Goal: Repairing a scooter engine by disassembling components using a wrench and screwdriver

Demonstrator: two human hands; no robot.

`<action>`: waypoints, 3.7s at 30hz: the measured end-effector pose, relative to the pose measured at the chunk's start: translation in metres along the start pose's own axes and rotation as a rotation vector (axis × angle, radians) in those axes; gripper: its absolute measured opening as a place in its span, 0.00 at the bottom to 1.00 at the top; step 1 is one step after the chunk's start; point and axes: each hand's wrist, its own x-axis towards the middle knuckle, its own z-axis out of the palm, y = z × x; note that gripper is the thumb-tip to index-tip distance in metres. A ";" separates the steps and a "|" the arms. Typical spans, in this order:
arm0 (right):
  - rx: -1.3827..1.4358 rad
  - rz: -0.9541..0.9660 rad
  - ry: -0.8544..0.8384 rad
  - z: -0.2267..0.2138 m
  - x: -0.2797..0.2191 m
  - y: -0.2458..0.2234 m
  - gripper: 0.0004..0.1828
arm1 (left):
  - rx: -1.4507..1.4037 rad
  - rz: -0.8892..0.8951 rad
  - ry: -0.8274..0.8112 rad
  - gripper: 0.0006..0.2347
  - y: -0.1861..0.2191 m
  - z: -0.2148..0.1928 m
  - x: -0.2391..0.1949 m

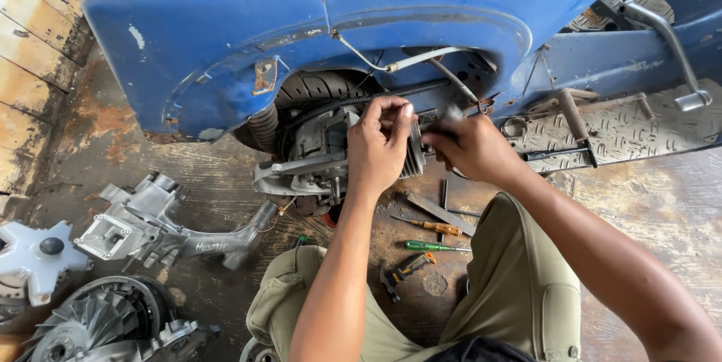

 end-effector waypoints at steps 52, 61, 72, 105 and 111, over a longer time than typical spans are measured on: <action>0.135 -0.044 0.206 0.026 -0.041 0.088 0.12 | 0.064 0.023 0.003 0.07 -0.008 0.008 0.004; 0.053 -0.043 0.172 0.026 -0.034 0.086 0.06 | 0.060 0.022 -0.001 0.07 -0.008 0.009 0.004; 0.082 0.260 0.174 0.031 -0.033 0.064 0.15 | 0.061 0.009 -0.022 0.09 -0.007 0.009 0.004; 0.113 0.276 0.086 0.037 -0.037 0.070 0.13 | 0.098 0.036 -0.045 0.10 -0.005 0.018 0.003; 0.087 0.217 0.112 0.035 -0.037 0.072 0.12 | 0.195 0.094 -0.085 0.09 -0.007 0.029 0.002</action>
